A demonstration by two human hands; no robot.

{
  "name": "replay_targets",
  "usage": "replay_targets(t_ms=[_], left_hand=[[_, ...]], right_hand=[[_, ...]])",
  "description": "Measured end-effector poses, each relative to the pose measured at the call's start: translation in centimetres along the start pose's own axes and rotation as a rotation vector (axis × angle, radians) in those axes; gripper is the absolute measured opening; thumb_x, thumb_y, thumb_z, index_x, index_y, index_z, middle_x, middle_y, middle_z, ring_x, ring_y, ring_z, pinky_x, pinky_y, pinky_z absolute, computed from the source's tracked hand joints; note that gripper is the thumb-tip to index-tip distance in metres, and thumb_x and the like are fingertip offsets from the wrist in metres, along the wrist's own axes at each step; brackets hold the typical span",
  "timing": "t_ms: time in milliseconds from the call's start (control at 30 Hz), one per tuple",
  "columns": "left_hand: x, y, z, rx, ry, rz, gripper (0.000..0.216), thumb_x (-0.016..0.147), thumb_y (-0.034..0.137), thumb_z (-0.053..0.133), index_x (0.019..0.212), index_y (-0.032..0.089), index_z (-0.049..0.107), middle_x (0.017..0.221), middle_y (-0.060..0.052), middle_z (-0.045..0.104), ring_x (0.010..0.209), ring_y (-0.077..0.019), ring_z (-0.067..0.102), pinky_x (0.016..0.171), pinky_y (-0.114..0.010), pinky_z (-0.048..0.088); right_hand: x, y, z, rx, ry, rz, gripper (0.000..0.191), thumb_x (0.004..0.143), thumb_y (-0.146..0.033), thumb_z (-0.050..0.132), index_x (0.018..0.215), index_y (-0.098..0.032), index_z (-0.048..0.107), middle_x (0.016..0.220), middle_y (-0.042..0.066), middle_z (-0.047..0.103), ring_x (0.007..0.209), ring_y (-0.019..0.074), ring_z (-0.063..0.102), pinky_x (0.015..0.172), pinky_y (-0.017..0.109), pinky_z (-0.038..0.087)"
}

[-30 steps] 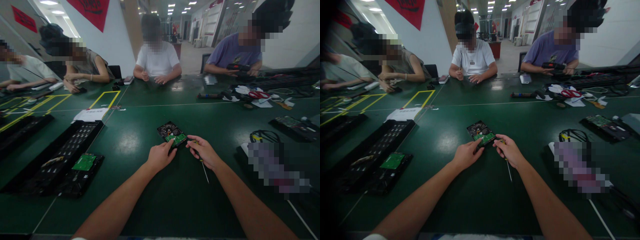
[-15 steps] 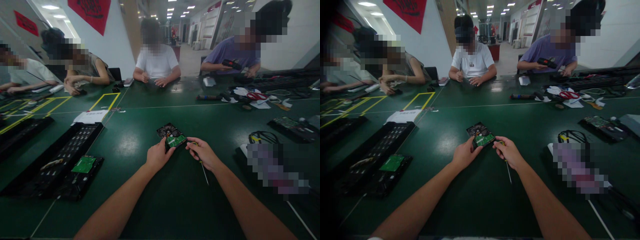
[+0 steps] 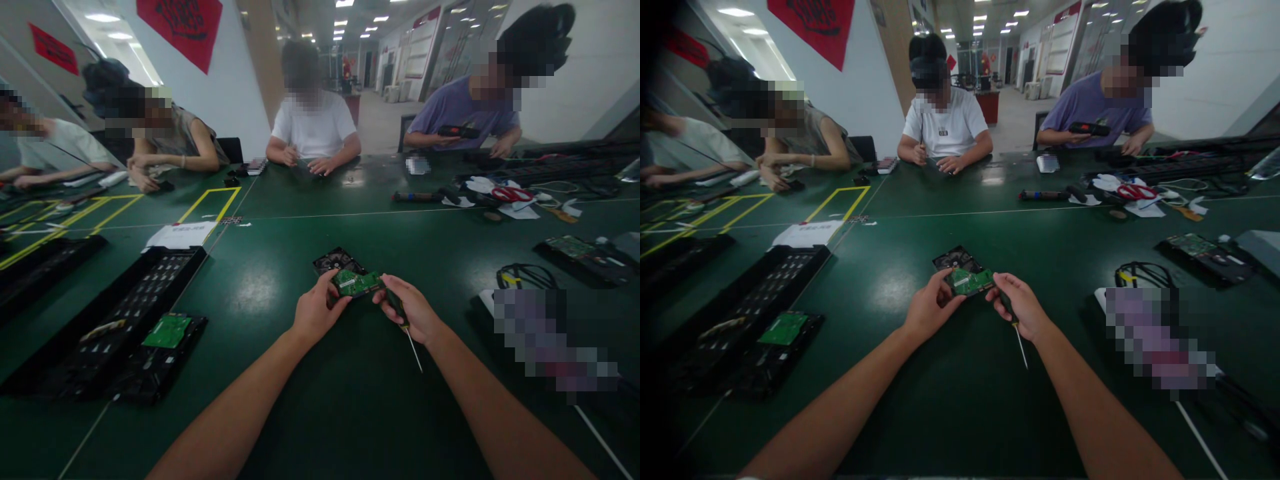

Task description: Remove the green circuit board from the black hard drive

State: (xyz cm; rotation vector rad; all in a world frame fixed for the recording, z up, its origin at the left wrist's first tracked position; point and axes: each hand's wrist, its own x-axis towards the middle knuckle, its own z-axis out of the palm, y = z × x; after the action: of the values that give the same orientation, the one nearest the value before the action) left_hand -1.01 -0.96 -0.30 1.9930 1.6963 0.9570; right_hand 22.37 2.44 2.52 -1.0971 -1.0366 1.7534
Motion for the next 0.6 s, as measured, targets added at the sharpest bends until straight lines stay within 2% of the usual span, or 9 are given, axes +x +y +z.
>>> replay_targets(t_ms=[200, 267, 367, 467, 600], left_hand=[[-0.19, 0.35, -0.39, -0.16, 0.13, 0.114, 0.046, 0.096, 0.026, 0.061, 0.139, 0.024, 0.045, 0.107, -0.001, 0.067, 0.069, -0.0096, 0.062, 0.069, -0.025, 0.052], [-0.22, 0.42, -0.57, -0.167, 0.164, 0.138, 0.036, 0.097, 0.021, 0.055, 0.133, 0.023, 0.051, 0.112, -0.004, 0.067, 0.071, -0.0104, 0.062, 0.07, -0.026, 0.052], [-0.1, 0.27, -0.75, -0.141, 0.193, 0.136, 0.028, 0.098, 0.014, 0.046, 0.122, 0.021, 0.059, 0.119, -0.007, 0.066, 0.082, -0.0132, 0.066, 0.076, -0.027, 0.054], [0.18, -0.09, -0.78, -0.1, 0.25, 0.074, 0.025, 0.1, 0.015, 0.044, 0.116, 0.02, 0.062, 0.112, -0.007, 0.067, 0.085, -0.0146, 0.067, 0.078, -0.027, 0.054], [0.52, -0.48, -0.68, -0.068, 0.276, -0.015, 0.018, 0.103, 0.027, 0.05, 0.111, 0.019, 0.064, 0.102, -0.006, 0.069, 0.08, -0.0148, 0.067, 0.075, -0.027, 0.052]], right_hand=[[-0.4, -0.56, 0.43, 0.048, -0.033, 0.017, 0.033, 0.086, -0.045, 0.077, 0.099, -0.021, 0.059, 0.095, 0.008, 0.077, 0.051, 0.0085, 0.052, 0.037, 0.019, 0.023], [-0.53, -0.64, 0.51, 0.011, -0.046, 0.006, 0.033, 0.088, -0.047, 0.074, 0.102, -0.02, 0.062, 0.083, 0.006, 0.074, 0.05, 0.0096, 0.051, 0.037, 0.02, 0.024], [-0.65, -0.45, 0.58, -0.086, -0.068, -0.004, 0.035, 0.092, -0.05, 0.068, 0.108, -0.019, 0.066, 0.059, -0.002, 0.061, 0.043, 0.0082, 0.043, 0.038, 0.019, 0.023], [-0.66, -0.04, 0.66, -0.215, -0.056, 0.012, 0.034, 0.09, -0.041, 0.073, 0.115, -0.019, 0.065, 0.057, -0.005, 0.058, 0.042, 0.0066, 0.04, 0.039, 0.018, 0.025], [-0.57, 0.31, 0.79, -0.289, 0.002, 0.025, 0.045, 0.089, -0.032, 0.073, 0.13, -0.02, 0.058, 0.058, -0.007, 0.058, 0.042, 0.0071, 0.042, 0.039, 0.018, 0.027]])
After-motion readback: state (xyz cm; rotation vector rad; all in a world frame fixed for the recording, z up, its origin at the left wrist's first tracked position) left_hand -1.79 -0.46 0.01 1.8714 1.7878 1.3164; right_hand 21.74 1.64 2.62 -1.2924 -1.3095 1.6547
